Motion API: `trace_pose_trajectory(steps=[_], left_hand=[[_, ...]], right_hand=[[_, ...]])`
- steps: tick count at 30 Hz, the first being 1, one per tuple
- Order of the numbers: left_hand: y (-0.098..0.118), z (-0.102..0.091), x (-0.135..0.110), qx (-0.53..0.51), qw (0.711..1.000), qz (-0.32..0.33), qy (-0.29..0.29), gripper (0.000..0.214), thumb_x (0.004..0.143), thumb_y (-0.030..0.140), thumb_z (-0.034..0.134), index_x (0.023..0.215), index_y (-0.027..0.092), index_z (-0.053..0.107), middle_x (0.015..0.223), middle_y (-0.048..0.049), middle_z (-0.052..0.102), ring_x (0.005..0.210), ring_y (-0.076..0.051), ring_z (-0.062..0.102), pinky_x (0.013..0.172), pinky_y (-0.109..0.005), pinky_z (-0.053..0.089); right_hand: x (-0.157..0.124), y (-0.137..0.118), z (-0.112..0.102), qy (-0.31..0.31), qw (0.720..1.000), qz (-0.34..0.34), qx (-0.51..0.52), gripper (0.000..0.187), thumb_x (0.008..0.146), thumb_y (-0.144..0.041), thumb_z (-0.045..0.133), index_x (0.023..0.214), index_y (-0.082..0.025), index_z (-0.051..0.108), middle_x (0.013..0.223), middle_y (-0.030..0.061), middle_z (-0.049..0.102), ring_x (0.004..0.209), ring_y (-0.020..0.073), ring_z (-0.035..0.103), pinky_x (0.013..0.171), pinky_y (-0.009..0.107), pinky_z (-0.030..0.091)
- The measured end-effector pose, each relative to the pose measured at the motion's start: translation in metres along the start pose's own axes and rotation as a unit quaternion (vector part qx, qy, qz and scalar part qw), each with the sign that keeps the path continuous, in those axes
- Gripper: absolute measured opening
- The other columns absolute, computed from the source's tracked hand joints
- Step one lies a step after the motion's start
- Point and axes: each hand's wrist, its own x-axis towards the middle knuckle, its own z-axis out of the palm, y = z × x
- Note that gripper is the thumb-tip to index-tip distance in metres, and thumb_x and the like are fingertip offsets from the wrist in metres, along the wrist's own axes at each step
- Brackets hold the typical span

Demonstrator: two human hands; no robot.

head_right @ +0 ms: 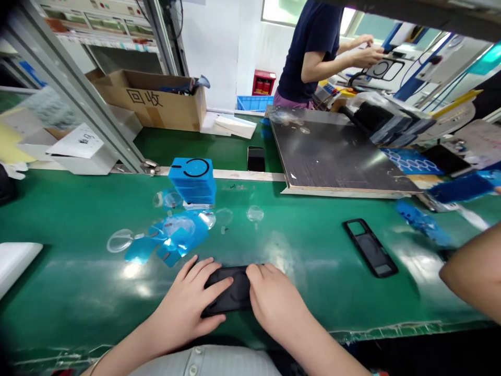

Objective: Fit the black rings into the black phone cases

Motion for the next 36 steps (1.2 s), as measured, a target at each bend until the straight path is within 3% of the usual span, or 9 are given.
trace_pose_trajectory(steps=[7, 14, 22, 24, 26, 29, 31, 33, 36], left_hand=[[0.000, 0.001, 0.000, -0.002, 1.000, 0.000, 0.003, 0.056, 0.080, 0.051, 0.071, 0.132, 0.033, 0.060, 0.132, -0.0102, 0.059, 0.127, -0.037, 0.051, 0.110, -0.065, 0.031], [-0.001, 0.000, 0.000, 0.008, 1.000, 0.008, 0.015, 0.056, 0.080, 0.043, 0.072, 0.132, 0.031, 0.060, 0.132, -0.0120, 0.060, 0.126, -0.037, 0.052, 0.108, -0.066, 0.033], [-0.002, -0.001, -0.003, -0.006, 1.000, 0.018, 0.001, 0.065, 0.076, 0.048, 0.076, 0.136, 0.032, 0.057, 0.138, -0.0141, 0.057, 0.127, -0.040, 0.052, 0.106, -0.069, 0.034], [-0.010, -0.016, -0.006, -0.024, 0.998, 0.035, 0.036, 0.066, 0.078, 0.049, 0.074, 0.138, 0.031, 0.054, 0.143, -0.0151, 0.053, 0.128, -0.039, 0.051, 0.106, -0.065, 0.039], [-0.025, -0.044, -0.003, -0.046, 0.991, 0.020, 0.122, 0.049, 0.087, 0.042, 0.065, 0.134, 0.030, 0.057, 0.139, -0.0122, 0.057, 0.124, -0.031, 0.056, 0.103, -0.051, 0.046], [-0.051, -0.100, 0.017, -0.043, 0.955, -0.070, 0.286, 0.023, 0.094, 0.026, 0.054, 0.112, 0.026, 0.068, 0.109, -0.0047, 0.071, 0.103, -0.020, 0.066, 0.091, -0.032, 0.053], [-0.068, -0.135, 0.040, -0.018, 0.924, -0.136, 0.356, 0.022, 0.094, 0.029, 0.053, 0.105, 0.023, 0.072, 0.101, -0.0040, 0.073, 0.096, -0.020, 0.067, 0.090, -0.031, 0.053], [-0.083, -0.160, 0.066, -0.006, 0.927, -0.173, 0.333, 0.031, 0.092, 0.036, 0.052, 0.107, 0.020, 0.074, 0.108, -0.0065, 0.073, 0.102, -0.023, 0.066, 0.095, -0.034, 0.051], [-0.099, -0.175, 0.096, -0.011, 0.952, -0.218, 0.215, 0.036, 0.088, 0.040, 0.051, 0.106, 0.020, 0.075, 0.111, -0.0060, 0.074, 0.105, -0.024, 0.067, 0.094, -0.034, 0.052]], right_hand=[[-0.021, 0.022, 0.004, 0.056, 0.997, -0.054, -0.027, 0.026, 0.098, -0.024, 0.051, 0.114, -0.021, 0.071, 0.127, 0.0124, 0.066, 0.113, 0.0325, 0.055, 0.091, 0.051, 0.049], [-0.035, 0.023, 0.010, 0.017, 0.991, -0.131, 0.014, 0.029, 0.094, -0.029, 0.059, 0.120, -0.035, 0.069, 0.138, 0.0057, 0.059, 0.132, 0.0368, 0.045, 0.101, 0.065, 0.043], [-0.033, 0.022, 0.013, -0.016, 0.992, -0.121, 0.037, 0.028, 0.097, -0.030, 0.056, 0.121, -0.039, 0.068, 0.143, 0.0015, 0.056, 0.140, 0.0352, 0.040, 0.107, 0.068, 0.038], [-0.036, 0.029, 0.014, 0.014, 0.990, -0.125, 0.060, 0.030, 0.098, -0.033, 0.053, 0.126, -0.038, 0.065, 0.146, 0.0026, 0.053, 0.141, 0.0343, 0.039, 0.106, 0.064, 0.044], [-0.039, 0.040, 0.016, 0.065, 0.989, -0.096, 0.087, 0.033, 0.101, -0.035, 0.048, 0.130, -0.037, 0.062, 0.146, 0.0039, 0.053, 0.141, 0.0320, 0.041, 0.102, 0.056, 0.051], [-0.040, 0.057, 0.018, 0.136, 0.985, -0.008, 0.110, 0.033, 0.103, -0.037, 0.041, 0.126, -0.037, 0.065, 0.138, 0.0034, 0.061, 0.132, 0.0291, 0.053, 0.094, 0.045, 0.059], [-0.036, 0.066, 0.021, 0.161, 0.981, 0.030, 0.108, 0.033, 0.103, -0.039, 0.042, 0.121, -0.037, 0.069, 0.131, 0.0027, 0.066, 0.124, 0.0289, 0.060, 0.087, 0.040, 0.063], [-0.031, 0.071, 0.024, 0.170, 0.979, 0.041, 0.102, 0.032, 0.102, -0.041, 0.044, 0.119, -0.037, 0.071, 0.127, 0.0026, 0.069, 0.118, 0.0285, 0.065, 0.080, 0.035, 0.065], [-0.026, 0.079, 0.033, 0.163, 0.981, 0.042, 0.097, 0.032, 0.101, -0.042, 0.046, 0.117, -0.036, 0.073, 0.127, 0.0014, 0.069, 0.119, 0.0287, 0.065, 0.084, 0.035, 0.064]])
